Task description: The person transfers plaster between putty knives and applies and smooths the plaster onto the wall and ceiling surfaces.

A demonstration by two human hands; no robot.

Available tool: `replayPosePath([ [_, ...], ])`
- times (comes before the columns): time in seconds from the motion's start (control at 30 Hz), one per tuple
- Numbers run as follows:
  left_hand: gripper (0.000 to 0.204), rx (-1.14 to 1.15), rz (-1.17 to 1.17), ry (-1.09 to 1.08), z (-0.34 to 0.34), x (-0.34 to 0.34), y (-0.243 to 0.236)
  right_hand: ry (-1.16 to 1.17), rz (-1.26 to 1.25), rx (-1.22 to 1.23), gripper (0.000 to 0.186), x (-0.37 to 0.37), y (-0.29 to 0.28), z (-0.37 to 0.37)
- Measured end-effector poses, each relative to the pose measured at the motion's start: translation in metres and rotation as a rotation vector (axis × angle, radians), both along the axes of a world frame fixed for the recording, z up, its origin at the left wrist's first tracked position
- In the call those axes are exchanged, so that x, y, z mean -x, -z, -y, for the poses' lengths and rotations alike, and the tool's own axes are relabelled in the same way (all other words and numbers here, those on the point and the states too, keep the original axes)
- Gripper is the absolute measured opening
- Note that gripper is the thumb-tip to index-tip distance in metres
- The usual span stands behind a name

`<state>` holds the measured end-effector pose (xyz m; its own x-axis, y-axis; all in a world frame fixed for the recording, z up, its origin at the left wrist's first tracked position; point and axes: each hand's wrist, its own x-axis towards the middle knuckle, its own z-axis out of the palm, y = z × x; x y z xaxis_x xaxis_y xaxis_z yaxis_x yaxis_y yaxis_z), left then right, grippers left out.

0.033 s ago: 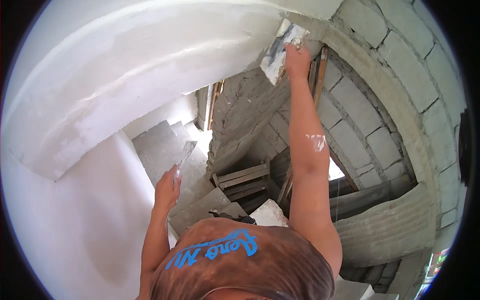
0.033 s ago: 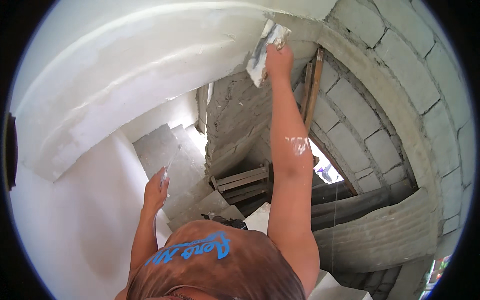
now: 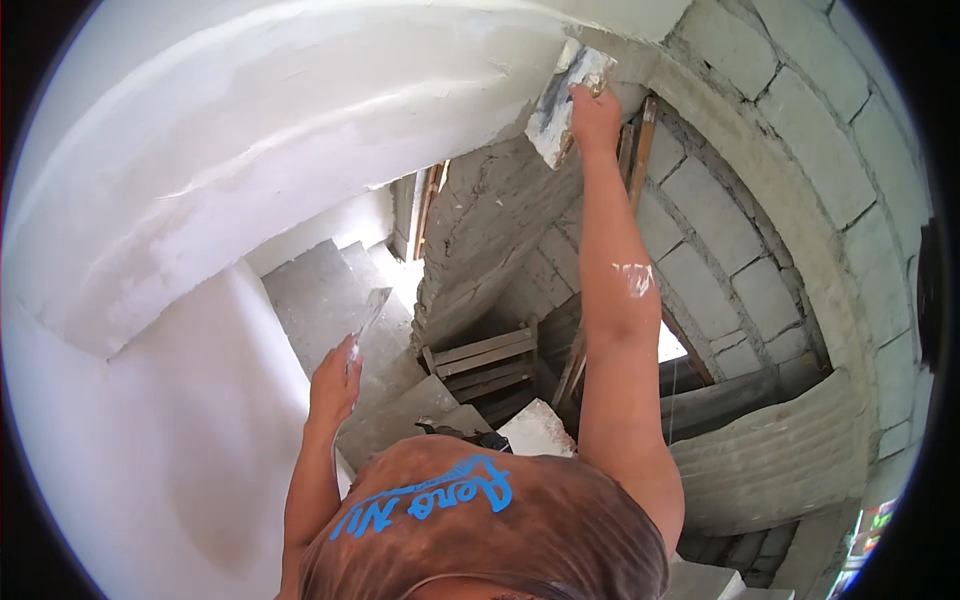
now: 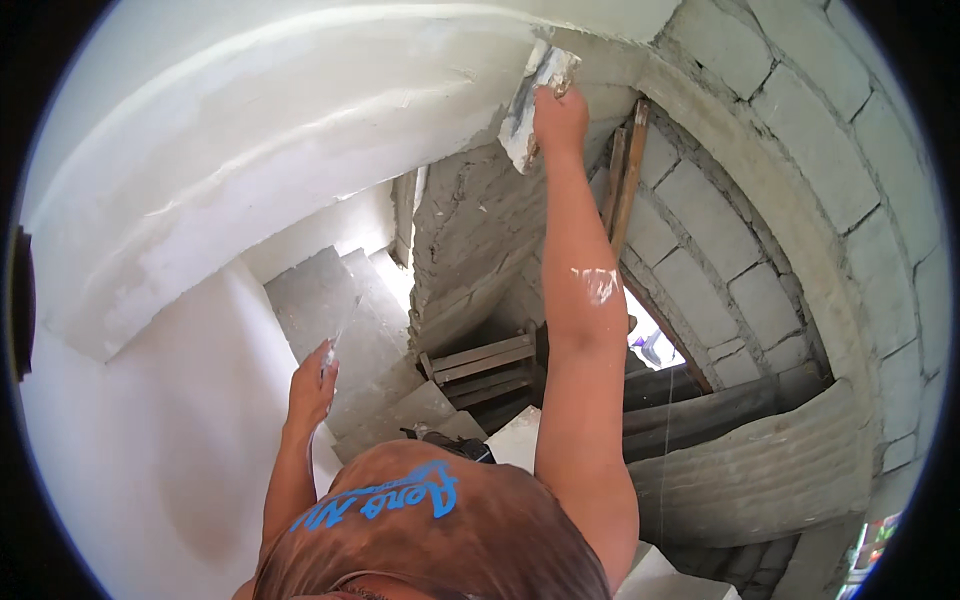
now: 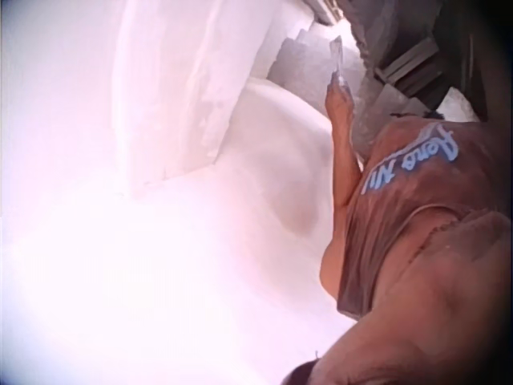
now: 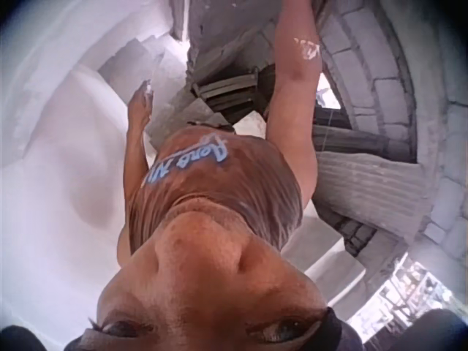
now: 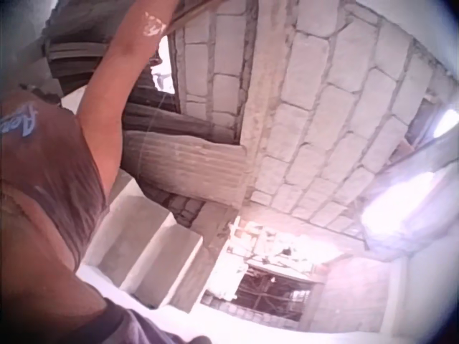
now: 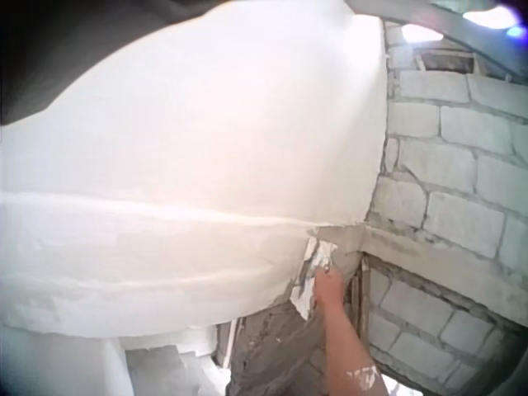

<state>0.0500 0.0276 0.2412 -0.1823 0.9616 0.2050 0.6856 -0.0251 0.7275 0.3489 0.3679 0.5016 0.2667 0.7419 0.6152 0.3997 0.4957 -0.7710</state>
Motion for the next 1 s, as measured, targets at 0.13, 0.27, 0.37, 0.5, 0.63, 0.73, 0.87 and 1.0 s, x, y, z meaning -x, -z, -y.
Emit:
replayPosePath([
  [0.13, 0.038, 0.069, 0.12, -0.074, 0.024, 0.001, 0.024, -0.03, 0.112, -0.018, 0.032, 0.014, -0.001, -0.022],
  [0.27, 0.038, 0.095, 0.191, -0.109, 0.032, 0.007, 0.044, 0.028, 0.247, -0.049, 0.036, 0.034, 0.001, -0.009],
  [0.37, 0.038, 0.098, 0.217, -0.061, 0.026, 0.007, 0.044, 0.079, 0.298, 0.004, 0.038, 0.053, 0.0, 0.008],
  [0.5, 0.038, 0.051, 0.14, -0.011, 0.011, 0.008, 0.04, 0.136, 0.343, -0.001, 0.038, 0.084, -0.004, 0.036],
  [0.63, 0.039, 0.039, 0.172, 0.055, -0.001, 0.003, 0.022, 0.144, 0.464, -0.137, 0.036, 0.119, 0.004, 0.051],
  [0.73, 0.039, 0.025, 0.18, 0.095, -0.006, -0.005, 0.014, 0.111, 0.433, -0.284, 0.034, 0.16, 0.012, 0.09],
  [0.87, 0.038, 0.018, 0.16, 0.096, -0.007, -0.013, 0.011, -0.3, 0.333, 0.012, 0.03, 0.157, -0.01, 0.162],
  [1.0, 0.04, 0.195, 0.331, 0.089, -0.009, -0.013, -0.003, -0.515, -0.158, 0.098, 0.017, 0.095, 0.005, 0.144],
])
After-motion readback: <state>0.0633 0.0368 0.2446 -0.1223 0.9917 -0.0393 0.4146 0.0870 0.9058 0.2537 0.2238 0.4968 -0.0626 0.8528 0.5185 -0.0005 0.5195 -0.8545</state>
